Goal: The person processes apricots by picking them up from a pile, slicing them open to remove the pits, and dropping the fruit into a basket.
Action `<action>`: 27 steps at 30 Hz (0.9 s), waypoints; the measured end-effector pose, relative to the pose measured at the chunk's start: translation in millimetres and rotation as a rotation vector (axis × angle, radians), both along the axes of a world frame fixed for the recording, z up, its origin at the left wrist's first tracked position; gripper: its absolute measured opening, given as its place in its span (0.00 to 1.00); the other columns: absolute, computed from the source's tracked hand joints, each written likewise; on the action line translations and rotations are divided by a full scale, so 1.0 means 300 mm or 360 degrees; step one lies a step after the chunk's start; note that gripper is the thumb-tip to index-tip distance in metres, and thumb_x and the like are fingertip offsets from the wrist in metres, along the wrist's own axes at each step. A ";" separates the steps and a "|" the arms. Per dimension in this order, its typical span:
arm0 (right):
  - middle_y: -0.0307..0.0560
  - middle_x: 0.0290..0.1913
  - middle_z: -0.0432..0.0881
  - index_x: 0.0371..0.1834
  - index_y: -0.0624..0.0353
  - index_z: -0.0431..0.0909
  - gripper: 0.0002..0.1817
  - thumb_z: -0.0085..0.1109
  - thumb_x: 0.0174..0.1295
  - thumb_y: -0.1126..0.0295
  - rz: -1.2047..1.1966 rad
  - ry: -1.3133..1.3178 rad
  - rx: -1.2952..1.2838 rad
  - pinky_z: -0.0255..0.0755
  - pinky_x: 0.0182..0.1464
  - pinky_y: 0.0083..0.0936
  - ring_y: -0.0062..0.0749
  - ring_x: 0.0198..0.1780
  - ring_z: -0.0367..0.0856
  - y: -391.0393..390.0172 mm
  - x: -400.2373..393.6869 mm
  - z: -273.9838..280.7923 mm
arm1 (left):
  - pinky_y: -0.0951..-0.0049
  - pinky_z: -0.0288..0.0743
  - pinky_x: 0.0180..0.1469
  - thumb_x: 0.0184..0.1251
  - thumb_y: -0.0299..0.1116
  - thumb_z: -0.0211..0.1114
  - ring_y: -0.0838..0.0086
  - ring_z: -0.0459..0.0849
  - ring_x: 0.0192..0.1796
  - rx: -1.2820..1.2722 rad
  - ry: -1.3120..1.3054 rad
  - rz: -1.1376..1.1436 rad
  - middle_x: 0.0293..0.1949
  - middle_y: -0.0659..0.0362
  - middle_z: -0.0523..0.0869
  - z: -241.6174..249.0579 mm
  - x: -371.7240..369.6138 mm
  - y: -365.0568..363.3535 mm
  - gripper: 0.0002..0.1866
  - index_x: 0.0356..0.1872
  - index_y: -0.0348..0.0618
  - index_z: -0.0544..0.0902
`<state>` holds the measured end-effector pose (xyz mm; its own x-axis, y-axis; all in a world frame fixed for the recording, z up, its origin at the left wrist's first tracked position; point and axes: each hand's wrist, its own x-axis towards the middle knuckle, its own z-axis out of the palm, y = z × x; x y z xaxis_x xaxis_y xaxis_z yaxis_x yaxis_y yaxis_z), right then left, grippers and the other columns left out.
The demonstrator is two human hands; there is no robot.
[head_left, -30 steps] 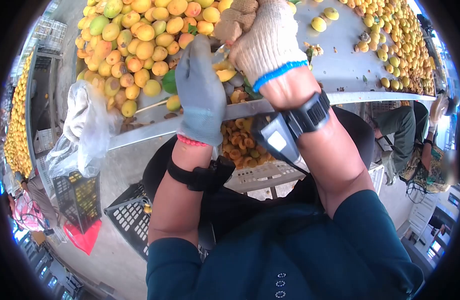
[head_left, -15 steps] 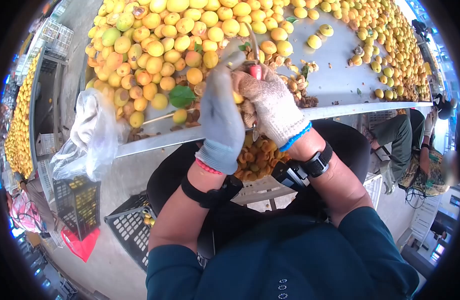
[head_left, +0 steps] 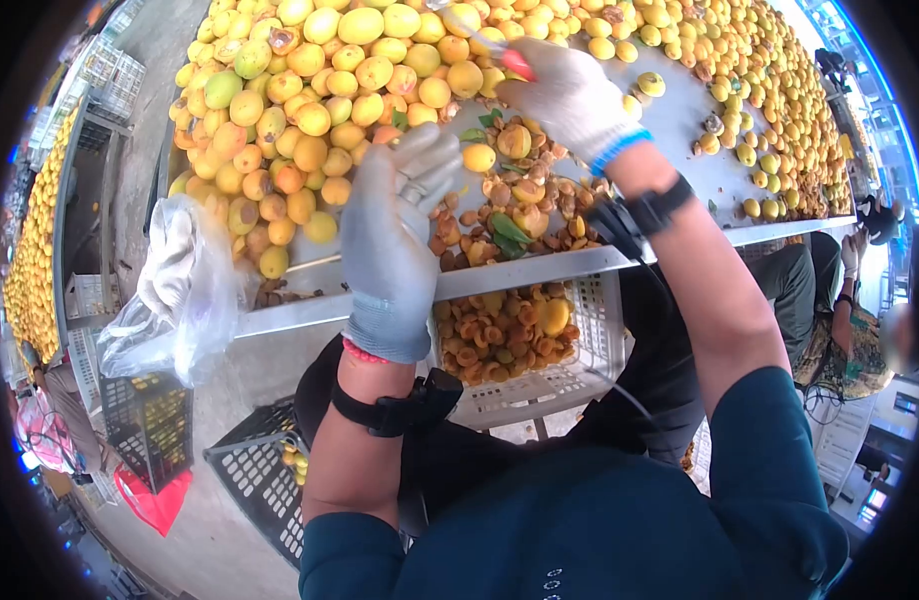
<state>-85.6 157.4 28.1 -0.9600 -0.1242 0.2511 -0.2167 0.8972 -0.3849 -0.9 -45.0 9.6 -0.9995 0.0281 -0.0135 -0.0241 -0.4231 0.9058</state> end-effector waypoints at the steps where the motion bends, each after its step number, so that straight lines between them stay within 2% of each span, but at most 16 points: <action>1: 0.59 0.39 0.85 0.48 0.56 0.81 0.17 0.64 0.59 0.60 0.0015 -0.0069 0.0076 0.79 0.46 0.45 0.57 0.44 0.84 -0.029 -0.068 -0.030 | 0.61 0.72 0.67 0.84 0.48 0.39 0.56 0.82 0.62 -0.0110 0.0061 -0.0028 0.58 0.41 0.82 -0.007 0.001 -0.001 0.30 0.64 0.27 0.73; 3: 0.60 0.40 0.85 0.53 0.57 0.79 0.21 0.66 0.56 0.63 0.0089 -0.0221 0.0177 0.78 0.47 0.45 0.57 0.46 0.84 -0.079 -0.144 -0.097 | 0.63 0.74 0.65 0.84 0.44 0.42 0.61 0.82 0.61 -0.0080 0.0065 -0.0064 0.56 0.44 0.82 -0.011 -0.002 -0.014 0.26 0.63 0.29 0.73; 4: 0.59 0.41 0.85 0.54 0.56 0.79 0.20 0.64 0.57 0.64 0.0129 -0.0146 0.0218 0.78 0.48 0.45 0.56 0.47 0.84 -0.079 -0.162 -0.140 | 0.63 0.76 0.63 0.84 0.41 0.43 0.63 0.82 0.60 -0.0062 0.0068 -0.0085 0.56 0.46 0.82 -0.010 -0.006 -0.019 0.23 0.62 0.30 0.73; 6: 0.57 0.43 0.86 0.55 0.54 0.79 0.19 0.60 0.60 0.66 0.0203 0.0007 0.0305 0.79 0.49 0.44 0.56 0.48 0.85 -0.093 -0.175 -0.175 | 0.63 0.77 0.62 0.84 0.45 0.42 0.61 0.83 0.59 -0.0082 -0.0070 -0.0081 0.58 0.44 0.82 -0.005 -0.016 -0.027 0.26 0.65 0.30 0.72; 7: 0.59 0.42 0.85 0.55 0.59 0.77 0.22 0.64 0.57 0.66 0.0188 -0.0204 0.0224 0.78 0.50 0.42 0.55 0.48 0.85 -0.084 -0.176 -0.155 | 0.63 0.77 0.61 0.84 0.46 0.41 0.60 0.84 0.59 -0.0092 -0.0138 -0.0080 0.59 0.43 0.82 -0.005 -0.021 -0.031 0.28 0.66 0.30 0.72; 10: 0.49 0.36 0.85 0.58 0.55 0.77 0.25 0.70 0.56 0.64 0.0148 -0.0435 -0.0390 0.79 0.33 0.33 0.36 0.32 0.85 -0.061 -0.074 -0.087 | 0.67 0.79 0.55 0.83 0.46 0.43 0.63 0.85 0.55 0.0004 -0.0279 -0.0126 0.58 0.47 0.83 -0.012 -0.027 -0.049 0.27 0.69 0.34 0.69; 12: 0.41 0.35 0.84 0.61 0.56 0.76 0.27 0.70 0.56 0.66 0.0192 -0.0989 -0.0866 0.74 0.24 0.21 0.19 0.25 0.79 -0.102 0.069 0.094 | 0.69 0.81 0.53 0.84 0.44 0.44 0.67 0.85 0.54 0.0094 -0.0295 -0.0190 0.55 0.50 0.82 -0.016 -0.017 -0.039 0.25 0.68 0.35 0.70; 13: 0.37 0.34 0.82 0.65 0.56 0.75 0.30 0.70 0.56 0.67 0.0287 -0.0995 -0.1118 0.68 0.20 0.16 0.13 0.20 0.74 -0.101 0.121 0.089 | 0.70 0.82 0.52 0.84 0.43 0.44 0.69 0.85 0.53 0.0136 -0.0300 -0.0222 0.53 0.52 0.82 -0.016 -0.010 -0.033 0.24 0.68 0.36 0.70; 14: 0.36 0.32 0.81 0.65 0.56 0.75 0.30 0.70 0.57 0.66 0.0400 -0.0989 -0.1263 0.68 0.20 0.15 0.14 0.20 0.73 -0.114 0.169 0.106 | 0.70 0.82 0.50 0.84 0.43 0.44 0.70 0.85 0.51 0.0163 -0.0239 -0.0298 0.52 0.53 0.82 -0.013 -0.005 -0.027 0.24 0.69 0.36 0.69; 16: 0.34 0.31 0.80 0.52 0.57 0.79 0.16 0.66 0.61 0.69 0.0335 -0.1274 -0.1295 0.66 0.20 0.15 0.14 0.20 0.73 -0.132 0.234 0.189 | 0.71 0.83 0.48 0.84 0.44 0.44 0.73 0.86 0.48 0.0258 -0.0117 -0.0488 0.51 0.55 0.82 -0.013 -0.002 -0.024 0.24 0.70 0.38 0.68; 19: 0.40 0.35 0.84 0.66 0.63 0.73 0.25 0.62 0.65 0.68 0.0078 -0.0996 -0.1353 0.72 0.22 0.15 0.17 0.20 0.75 -0.128 0.274 0.224 | 0.71 0.83 0.47 0.83 0.45 0.46 0.73 0.86 0.44 0.0565 -0.0109 -0.0608 0.51 0.56 0.82 -0.003 0.012 -0.028 0.25 0.71 0.39 0.67; 20: 0.39 0.34 0.83 0.65 0.64 0.72 0.24 0.60 0.67 0.68 0.0166 -0.0783 -0.1414 0.72 0.22 0.15 0.17 0.20 0.75 -0.110 0.295 0.218 | 0.70 0.83 0.47 0.83 0.45 0.46 0.73 0.86 0.44 0.0687 -0.0131 -0.0610 0.52 0.56 0.82 0.003 0.015 -0.030 0.25 0.70 0.39 0.68; 21: 0.38 0.32 0.82 0.65 0.66 0.72 0.24 0.59 0.68 0.68 0.0256 -0.0571 -0.1470 0.72 0.22 0.15 0.16 0.20 0.74 -0.080 0.326 0.196 | 0.62 0.80 0.56 0.82 0.45 0.48 0.66 0.86 0.51 0.0841 -0.0074 -0.0671 0.55 0.53 0.81 -0.007 0.009 -0.034 0.26 0.70 0.38 0.68; 24: 0.35 0.27 0.77 0.58 0.68 0.73 0.18 0.57 0.69 0.68 0.0186 -0.0601 -0.1465 0.69 0.20 0.12 0.15 0.20 0.74 -0.082 0.426 0.250 | 0.51 0.71 0.67 0.83 0.45 0.46 0.51 0.78 0.64 0.0982 -0.0181 -0.0499 0.65 0.40 0.74 0.022 0.020 -0.029 0.27 0.71 0.34 0.64; 26: 0.35 0.28 0.77 0.54 0.68 0.74 0.16 0.57 0.69 0.68 -0.0112 -0.1084 -0.1421 0.68 0.19 0.10 0.15 0.21 0.74 -0.096 0.487 0.325 | 0.48 0.69 0.70 0.83 0.44 0.45 0.48 0.74 0.68 0.1016 -0.0093 -0.0552 0.67 0.39 0.71 0.024 0.027 -0.030 0.28 0.72 0.33 0.62; 27: 0.34 0.28 0.76 0.52 0.66 0.74 0.14 0.56 0.70 0.67 -0.0119 -0.1157 -0.1467 0.64 0.17 0.08 0.13 0.22 0.73 -0.123 0.519 0.314 | 0.46 0.67 0.72 0.83 0.44 0.44 0.46 0.72 0.70 0.1038 -0.0048 -0.0578 0.69 0.38 0.70 0.024 0.030 -0.027 0.28 0.73 0.33 0.61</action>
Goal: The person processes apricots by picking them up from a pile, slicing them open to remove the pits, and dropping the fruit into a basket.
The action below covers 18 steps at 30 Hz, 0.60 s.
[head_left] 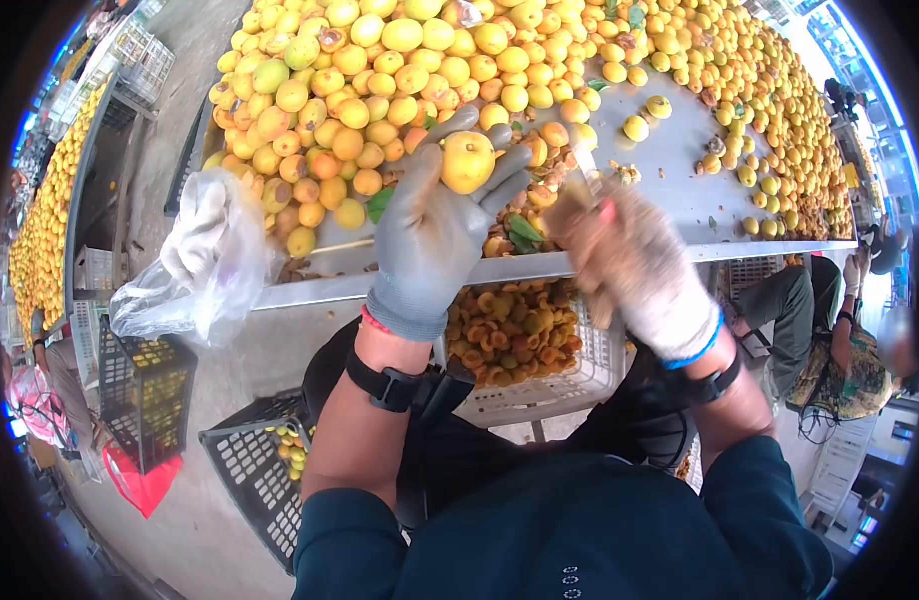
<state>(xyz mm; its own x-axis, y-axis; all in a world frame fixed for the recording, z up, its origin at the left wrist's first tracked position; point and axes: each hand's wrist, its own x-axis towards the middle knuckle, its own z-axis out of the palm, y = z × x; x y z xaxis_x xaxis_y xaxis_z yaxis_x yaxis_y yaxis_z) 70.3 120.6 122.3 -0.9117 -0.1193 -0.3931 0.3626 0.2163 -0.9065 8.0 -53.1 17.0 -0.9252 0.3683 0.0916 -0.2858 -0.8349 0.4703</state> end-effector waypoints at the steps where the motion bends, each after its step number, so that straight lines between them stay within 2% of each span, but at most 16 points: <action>1: 0.33 0.27 0.74 0.53 0.64 0.74 0.15 0.56 0.71 0.64 0.0022 -0.0089 -0.0114 0.62 0.17 0.09 0.12 0.21 0.71 -0.011 0.023 -0.044 | 0.47 0.67 0.72 0.83 0.44 0.44 0.46 0.71 0.71 -0.0019 0.0010 0.0014 0.69 0.38 0.69 0.008 0.004 0.006 0.28 0.73 0.33 0.61; 3: 0.33 0.29 0.75 0.53 0.61 0.75 0.15 0.57 0.71 0.62 0.0024 -0.0256 -0.0269 0.63 0.21 0.12 0.12 0.23 0.69 -0.034 0.050 -0.089 | 0.47 0.67 0.73 0.83 0.44 0.43 0.45 0.69 0.72 -0.0059 0.0023 0.0049 0.71 0.38 0.67 0.037 0.017 0.017 0.29 0.74 0.33 0.59; 6: 0.33 0.29 0.75 0.53 0.58 0.77 0.17 0.59 0.72 0.57 -0.0016 -0.0054 -0.0443 0.64 0.26 0.14 0.13 0.25 0.68 -0.064 0.069 -0.179 | 0.49 0.64 0.73 0.81 0.46 0.47 0.48 0.73 0.70 -0.0058 0.0052 0.0125 0.64 0.44 0.74 0.058 0.029 0.018 0.27 0.70 0.37 0.65; 9: 0.33 0.31 0.75 0.52 0.58 0.77 0.18 0.60 0.72 0.54 0.0004 -0.0033 -0.0547 0.63 0.28 0.13 0.13 0.27 0.69 -0.082 0.065 -0.168 | 0.49 0.64 0.73 0.82 0.46 0.45 0.48 0.73 0.70 -0.0115 0.0077 0.0205 0.65 0.43 0.73 0.055 0.036 0.015 0.27 0.70 0.37 0.64; 12: 0.29 0.35 0.78 0.50 0.58 0.80 0.10 0.61 0.73 0.64 0.0038 -0.0284 -0.0722 0.68 0.35 0.14 0.10 0.35 0.72 -0.075 0.058 -0.124 | 0.48 0.63 0.75 0.82 0.49 0.41 0.46 0.69 0.73 -0.0189 0.0129 0.0236 0.71 0.38 0.67 0.060 0.043 0.021 0.32 0.75 0.34 0.58; 15: 0.30 0.35 0.78 0.49 0.57 0.79 0.10 0.60 0.73 0.64 0.0113 -0.0352 -0.0711 0.68 0.34 0.13 0.11 0.34 0.74 -0.077 0.050 -0.114 | 0.50 0.65 0.73 0.84 0.49 0.39 0.48 0.74 0.70 -0.0238 0.0199 0.0261 0.66 0.45 0.72 0.087 0.066 0.026 0.28 0.71 0.36 0.62; 18: 0.31 0.34 0.78 0.47 0.56 0.78 0.09 0.59 0.74 0.62 0.0044 -0.0309 -0.0848 0.67 0.32 0.12 0.11 0.33 0.74 -0.078 0.058 -0.185 | 0.52 0.65 0.73 0.84 0.50 0.38 0.51 0.73 0.70 -0.0272 0.0110 0.0252 0.66 0.45 0.72 0.102 0.094 0.046 0.30 0.72 0.35 0.62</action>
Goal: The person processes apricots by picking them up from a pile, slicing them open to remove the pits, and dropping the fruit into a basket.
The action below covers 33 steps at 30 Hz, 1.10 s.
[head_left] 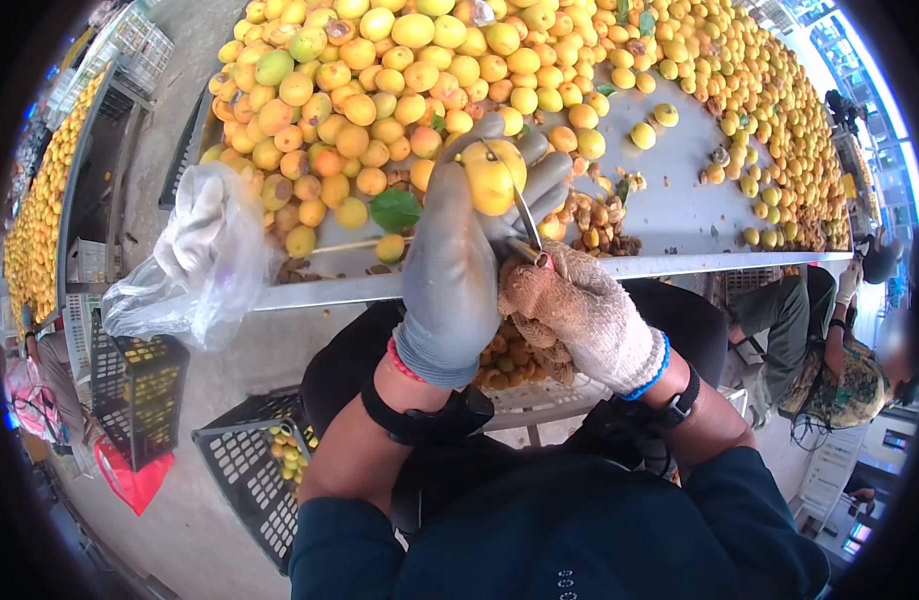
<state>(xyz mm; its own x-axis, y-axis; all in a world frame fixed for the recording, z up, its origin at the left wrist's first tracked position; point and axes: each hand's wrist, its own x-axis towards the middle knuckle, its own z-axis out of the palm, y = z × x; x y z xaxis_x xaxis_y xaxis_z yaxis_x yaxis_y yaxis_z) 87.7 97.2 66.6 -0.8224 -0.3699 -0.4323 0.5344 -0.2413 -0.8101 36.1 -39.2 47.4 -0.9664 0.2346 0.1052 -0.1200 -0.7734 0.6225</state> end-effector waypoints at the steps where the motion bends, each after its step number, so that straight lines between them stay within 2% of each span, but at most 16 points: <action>1: 0.31 0.33 0.78 0.47 0.55 0.78 0.10 0.59 0.74 0.62 0.0019 -0.0024 0.0028 0.66 0.31 0.12 0.11 0.33 0.74 0.000 -0.004 -0.001 | 0.52 0.66 0.73 0.84 0.51 0.36 0.51 0.74 0.70 -0.0109 0.0022 0.0005 0.67 0.43 0.71 0.000 0.004 -0.003 0.31 0.73 0.35 0.61; 3: 0.31 0.32 0.77 0.46 0.55 0.77 0.10 0.59 0.74 0.61 0.0051 -0.0039 0.0088 0.65 0.30 0.11 0.11 0.32 0.74 0.010 -0.024 0.011 | 0.52 0.66 0.72 0.84 0.54 0.32 0.50 0.74 0.70 -0.0323 0.0099 0.0016 0.69 0.39 0.70 -0.012 -0.002 -0.001 0.34 0.74 0.34 0.58; 7: 0.32 0.40 0.80 0.54 0.56 0.78 0.16 0.60 0.73 0.57 0.0146 0.0088 0.0123 0.70 0.36 0.14 0.11 0.36 0.74 0.031 -0.031 0.080 | 0.56 0.72 0.68 0.82 0.49 0.48 0.55 0.79 0.65 -0.0577 0.0263 -0.0113 0.63 0.44 0.78 -0.015 -0.039 -0.050 0.31 0.73 0.35 0.61; 9: 0.33 0.42 0.81 0.56 0.56 0.77 0.17 0.60 0.73 0.57 0.0175 0.0061 0.0206 0.71 0.38 0.13 0.12 0.38 0.75 0.029 -0.028 0.115 | 0.62 0.71 0.68 0.79 0.38 0.57 0.62 0.81 0.62 -0.0466 0.0213 -0.0173 0.62 0.49 0.79 -0.007 -0.046 -0.073 0.29 0.72 0.32 0.63; 11: 0.31 0.33 0.79 0.49 0.53 0.79 0.14 0.57 0.74 0.56 0.0108 -0.0025 0.0082 0.68 0.30 0.12 0.12 0.31 0.74 0.011 -0.015 0.045 | 0.63 0.74 0.65 0.82 0.45 0.48 0.64 0.83 0.59 -0.0544 0.0163 -0.0135 0.59 0.50 0.80 0.018 -0.016 -0.056 0.28 0.71 0.33 0.65; 13: 0.35 0.38 0.82 0.46 0.57 0.82 0.09 0.60 0.73 0.64 0.0114 -0.0031 0.0337 0.68 0.34 0.16 0.16 0.34 0.75 -0.015 -0.021 0.024 | 0.64 0.75 0.64 0.84 0.49 0.42 0.66 0.84 0.58 -0.0479 -0.0017 -0.0127 0.56 0.50 0.82 -0.007 0.027 -0.019 0.29 0.71 0.34 0.67; 14: 0.33 0.34 0.81 0.41 0.55 0.82 0.10 0.58 0.73 0.60 0.0025 0.0064 0.0315 0.66 0.32 0.17 0.14 0.32 0.73 -0.019 -0.017 -0.030 | 0.60 0.82 0.56 0.79 0.64 0.39 0.60 0.86 0.53 -0.0677 -0.0013 -0.0036 0.50 0.48 0.85 -0.041 0.018 -0.002 0.38 0.69 0.37 0.66; 17: 0.31 0.34 0.79 0.43 0.54 0.82 0.14 0.58 0.73 0.55 0.0290 0.0014 0.0415 0.66 0.32 0.15 0.13 0.32 0.73 0.019 -0.071 0.056 | 0.60 0.82 0.56 0.80 0.63 0.40 0.60 0.86 0.53 -0.0521 -0.0180 -0.0167 0.51 0.48 0.84 0.005 0.002 -0.001 0.37 0.68 0.36 0.67; 18: 0.32 0.33 0.79 0.44 0.53 0.82 0.16 0.56 0.74 0.52 0.0310 -0.0074 0.0390 0.66 0.32 0.15 0.13 0.32 0.72 0.040 -0.075 0.066 | 0.64 0.80 0.57 0.84 0.53 0.40 0.66 0.87 0.51 -0.0687 -0.0017 -0.0063 0.50 0.49 0.87 -0.006 -0.021 -0.013 0.30 0.66 0.34 0.71; 21: 0.31 0.32 0.77 0.45 0.53 0.81 0.16 0.57 0.73 0.52 0.0255 -0.0020 0.0355 0.65 0.31 0.16 0.14 0.31 0.70 0.051 -0.049 0.112 | 0.65 0.81 0.55 0.82 0.56 0.44 0.66 0.87 0.50 -0.0674 0.0140 -0.0041 0.47 0.51 0.87 -0.005 -0.020 -0.021 0.32 0.66 0.34 0.71; 22: 0.30 0.29 0.76 0.43 0.52 0.81 0.16 0.58 0.73 0.51 0.0225 0.0028 0.0330 0.65 0.30 0.17 0.13 0.30 0.70 0.037 -0.044 0.050 | 0.66 0.81 0.55 0.80 0.61 0.45 0.67 0.87 0.49 -0.0462 -0.0062 -0.0121 0.45 0.51 0.87 0.006 -0.005 0.001 0.36 0.66 0.34 0.71; 23: 0.29 0.29 0.77 0.43 0.52 0.81 0.15 0.59 0.72 0.52 0.0210 0.0348 0.0504 0.66 0.30 0.15 0.12 0.30 0.71 0.031 -0.038 0.015 | 0.66 0.81 0.55 0.79 0.61 0.45 0.67 0.86 0.49 -0.0387 -0.0165 -0.0169 0.45 0.51 0.86 -0.004 -0.002 0.020 0.36 0.66 0.34 0.71; 25: 0.31 0.25 0.74 0.37 0.53 0.79 0.15 0.57 0.72 0.53 0.0169 -0.0054 0.0479 0.65 0.26 0.17 0.14 0.27 0.71 0.023 -0.043 0.077 | 0.65 0.81 0.55 0.79 0.63 0.44 0.67 0.86 0.50 -0.0261 -0.0392 -0.0202 0.45 0.51 0.86 -0.040 -0.014 0.032 0.38 0.66 0.34 0.71; 28: 0.31 0.28 0.76 0.43 0.54 0.82 0.18 0.59 0.71 0.50 0.0168 0.0240 0.0414 0.66 0.27 0.17 0.14 0.27 0.72 0.068 -0.029 0.080 | 0.65 0.80 0.57 0.82 0.58 0.41 0.67 0.86 0.51 -0.0222 -0.0266 -0.0332 0.47 0.52 0.86 0.024 -0.014 0.034 0.34 0.67 0.35 0.71; 31: 0.30 0.26 0.75 0.42 0.53 0.82 0.18 0.58 0.71 0.49 0.0207 -0.0043 0.0320 0.64 0.23 0.17 0.15 0.24 0.71 0.116 0.058 0.174 | 0.61 0.80 0.59 0.81 0.59 0.41 0.63 0.86 0.49 -0.0775 0.0212 0.0012 0.48 0.49 0.87 0.096 0.074 0.053 0.34 0.64 0.37 0.74; 33: 0.31 0.28 0.76 0.45 0.54 0.82 0.17 0.58 0.72 0.52 0.0167 -0.0003 0.0143 0.63 0.24 0.15 0.13 0.26 0.71 0.116 0.116 0.145 | 0.61 0.80 0.57 0.81 0.60 0.43 0.64 0.87 0.50 -0.0536 0.0074 -0.0038 0.48 0.50 0.87 0.116 0.143 0.079 0.34 0.64 0.38 0.74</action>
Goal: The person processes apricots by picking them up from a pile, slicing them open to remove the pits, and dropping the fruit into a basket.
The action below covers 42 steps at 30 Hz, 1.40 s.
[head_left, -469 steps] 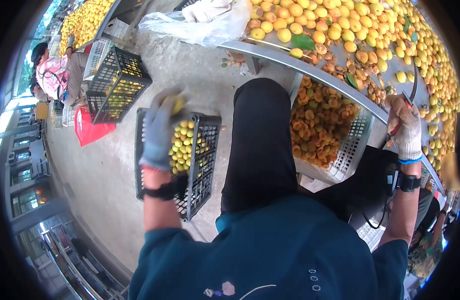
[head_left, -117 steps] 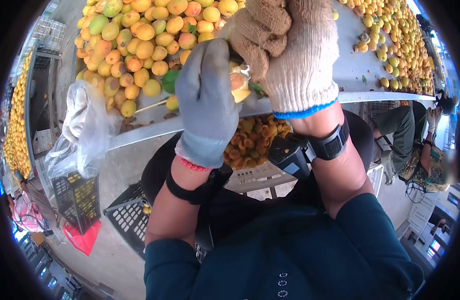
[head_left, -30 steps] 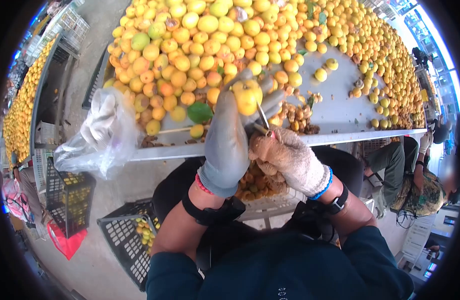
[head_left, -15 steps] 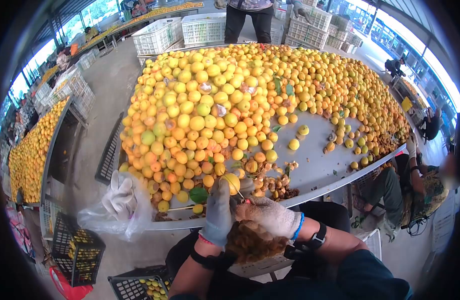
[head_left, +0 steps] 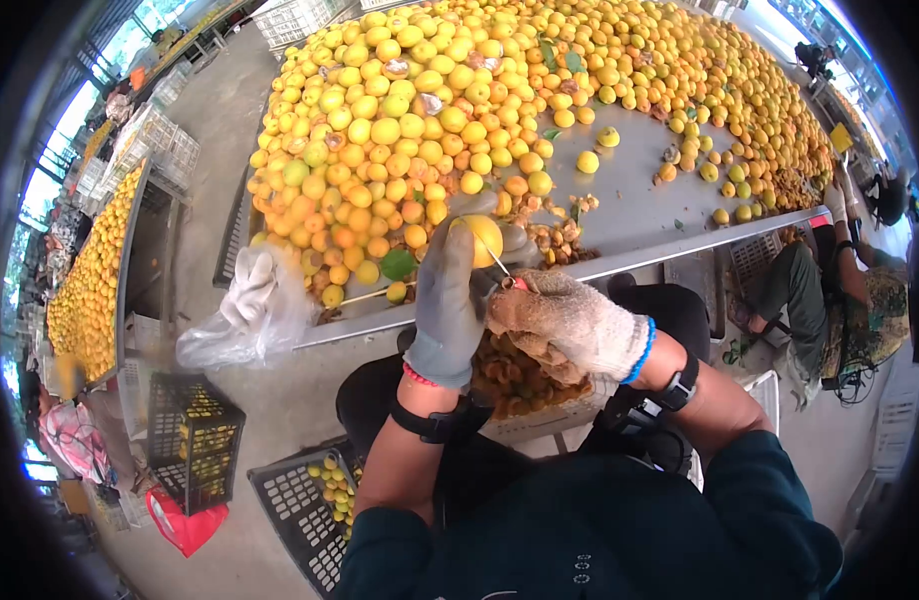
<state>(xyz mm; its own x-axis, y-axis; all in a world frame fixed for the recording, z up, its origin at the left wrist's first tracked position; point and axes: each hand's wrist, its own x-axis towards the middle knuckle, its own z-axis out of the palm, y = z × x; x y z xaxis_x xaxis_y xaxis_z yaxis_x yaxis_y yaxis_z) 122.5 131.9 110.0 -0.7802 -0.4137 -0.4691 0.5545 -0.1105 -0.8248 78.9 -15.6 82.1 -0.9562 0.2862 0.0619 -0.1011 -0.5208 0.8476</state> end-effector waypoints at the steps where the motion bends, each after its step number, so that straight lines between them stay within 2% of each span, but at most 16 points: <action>1: 0.31 0.29 0.76 0.47 0.55 0.82 0.16 0.59 0.73 0.53 -0.0027 0.0013 -0.0089 0.62 0.24 0.14 0.12 0.27 0.71 -0.002 0.035 -0.011 | 0.61 0.81 0.57 0.80 0.60 0.43 0.64 0.87 0.50 0.0115 -0.0181 -0.0039 0.48 0.51 0.87 0.004 0.040 0.023 0.34 0.64 0.38 0.74; 2: 0.32 0.29 0.77 0.45 0.54 0.81 0.15 0.59 0.72 0.53 0.0010 0.0259 0.0181 0.63 0.24 0.14 0.13 0.28 0.71 -0.009 0.049 -0.008 | 0.60 0.81 0.57 0.80 0.61 0.44 0.63 0.87 0.50 0.0233 -0.0356 -0.0075 0.48 0.51 0.87 0.005 0.072 0.044 0.34 0.64 0.38 0.74; 4: 0.30 0.26 0.74 0.42 0.53 0.81 0.16 0.59 0.71 0.51 -0.0033 0.0542 -0.0019 0.61 0.22 0.15 0.13 0.25 0.69 -0.002 0.094 -0.041 | 0.61 0.82 0.56 0.79 0.63 0.43 0.62 0.87 0.51 0.0254 -0.0385 -0.0074 0.47 0.52 0.87 -0.017 0.112 0.069 0.36 0.64 0.38 0.74; 6: 0.30 0.24 0.72 0.41 0.53 0.80 0.18 0.59 0.70 0.49 0.0027 0.0374 0.0083 0.58 0.20 0.15 0.13 0.22 0.67 0.037 0.166 0.038 | 0.61 0.81 0.56 0.79 0.63 0.43 0.62 0.87 0.51 0.0293 -0.0279 -0.0172 0.46 0.52 0.86 -0.014 0.174 0.066 0.36 0.65 0.38 0.74; 10: 0.29 0.20 0.66 0.35 0.49 0.79 0.16 0.58 0.68 0.49 0.0142 -0.0095 -0.0020 0.53 0.16 0.18 0.16 0.18 0.61 0.083 0.304 0.158 | 0.65 0.83 0.54 0.82 0.54 0.45 0.64 0.87 0.49 -0.0218 0.0201 0.0078 0.46 0.49 0.86 0.102 0.303 0.064 0.30 0.61 0.34 0.76; 15: 0.29 0.20 0.66 0.35 0.49 0.79 0.15 0.57 0.68 0.50 -0.0014 0.0215 0.0161 0.51 0.16 0.18 0.16 0.17 0.62 0.080 0.396 0.020 | 0.63 0.84 0.48 0.80 0.60 0.46 0.62 0.87 0.42 0.0186 -0.0507 -0.0015 0.43 0.49 0.86 0.056 0.390 0.138 0.33 0.56 0.34 0.78; 20: 0.29 0.19 0.66 0.35 0.48 0.78 0.17 0.57 0.68 0.47 0.0163 -0.0078 -0.0150 0.51 0.16 0.20 0.15 0.16 0.60 0.167 0.496 0.152 | 0.63 0.81 0.52 0.79 0.63 0.41 0.63 0.86 0.44 -0.0232 -0.0136 0.0075 0.41 0.50 0.87 0.077 0.419 0.137 0.37 0.55 0.33 0.79; 22: 0.30 0.19 0.66 0.37 0.49 0.77 0.17 0.55 0.69 0.47 0.0200 0.0085 -0.0055 0.51 0.15 0.21 0.17 0.15 0.60 0.177 0.489 0.133 | 0.63 0.81 0.53 0.79 0.62 0.41 0.62 0.86 0.45 -0.0284 -0.0048 0.0027 0.41 0.50 0.87 0.108 0.436 0.142 0.36 0.56 0.34 0.78; 24: 0.32 0.21 0.65 0.32 0.51 0.77 0.18 0.53 0.69 0.48 0.0030 0.0506 0.0468 0.54 0.17 0.21 0.21 0.17 0.62 0.157 0.479 0.091 | 0.64 0.82 0.51 0.79 0.62 0.42 0.62 0.85 0.46 -0.0163 -0.0121 -0.0026 0.44 0.49 0.86 0.076 0.398 0.171 0.36 0.57 0.34 0.78; 26: 0.31 0.21 0.66 0.30 0.51 0.78 0.19 0.53 0.68 0.48 0.0092 0.0305 0.0527 0.54 0.18 0.21 0.20 0.19 0.63 0.192 0.467 0.110 | 0.66 0.83 0.50 0.80 0.60 0.42 0.64 0.86 0.45 -0.0052 -0.0229 -0.0071 0.47 0.48 0.85 0.109 0.420 0.198 0.35 0.58 0.33 0.77; 30: 0.30 0.21 0.66 0.36 0.52 0.77 0.17 0.53 0.69 0.49 0.0190 0.0235 0.0002 0.55 0.17 0.19 0.19 0.17 0.63 0.269 0.445 0.112 | 0.70 0.82 0.52 0.83 0.55 0.44 0.71 0.85 0.47 -0.0186 -0.0039 -0.0215 0.49 0.54 0.84 0.134 0.418 0.217 0.30 0.58 0.33 0.77; 32: 0.33 0.21 0.67 0.35 0.54 0.76 0.17 0.51 0.70 0.51 0.0006 0.0572 0.0347 0.58 0.16 0.22 0.20 0.16 0.66 0.230 0.463 0.120 | 0.70 0.83 0.52 0.83 0.53 0.45 0.71 0.85 0.48 -0.0457 0.0214 -0.0123 0.49 0.56 0.84 0.093 0.366 0.223 0.28 0.60 0.35 0.76; 34: 0.38 0.23 0.71 0.37 0.56 0.76 0.17 0.51 0.70 0.52 -0.0081 0.0531 0.0363 0.65 0.16 0.26 0.25 0.17 0.70 0.219 0.462 0.052 | 0.66 0.84 0.52 0.81 0.53 0.51 0.72 0.83 0.49 -0.0031 -0.0198 0.0003 0.48 0.58 0.84 0.088 0.406 0.278 0.27 0.61 0.38 0.77; 36: 0.43 0.28 0.74 0.44 0.58 0.78 0.17 0.56 0.66 0.54 -0.0001 0.0303 0.0311 0.69 0.17 0.28 0.29 0.19 0.74 0.237 0.469 0.026 | 0.58 0.83 0.52 0.73 0.65 0.55 0.63 0.85 0.43 0.0112 -0.0623 -0.0007 0.36 0.56 0.84 0.036 0.412 0.284 0.34 0.51 0.38 0.80; 38: 0.34 0.23 0.70 0.43 0.56 0.79 0.16 0.55 0.66 0.54 0.0031 -0.0050 -0.0180 0.60 0.15 0.22 0.22 0.16 0.67 0.265 0.480 -0.079 | 0.59 0.80 0.51 0.71 0.68 0.54 0.62 0.84 0.39 0.0326 -0.0590 -0.0456 0.29 0.57 0.82 -0.036 0.394 0.251 0.36 0.46 0.37 0.81; 42: 0.27 0.18 0.62 0.32 0.47 0.74 0.13 0.56 0.66 0.51 -0.0032 -0.0100 -0.0327 0.47 0.15 0.20 0.14 0.14 0.55 0.266 0.478 0.040 | 0.67 0.79 0.46 0.77 0.64 0.48 0.70 0.81 0.39 -0.0365 -0.0340 0.0232 0.27 0.60 0.80 0.044 0.442 0.307 0.35 0.55 0.37 0.78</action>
<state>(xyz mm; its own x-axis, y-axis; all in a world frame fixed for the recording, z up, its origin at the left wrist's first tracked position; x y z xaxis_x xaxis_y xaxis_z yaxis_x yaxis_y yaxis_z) 265.9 211.6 122.1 -0.7612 -0.4905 -0.4242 0.6000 -0.2844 -0.7478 211.4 76.5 95.3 -0.9724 0.1285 -0.1946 -0.2276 -0.3411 0.9121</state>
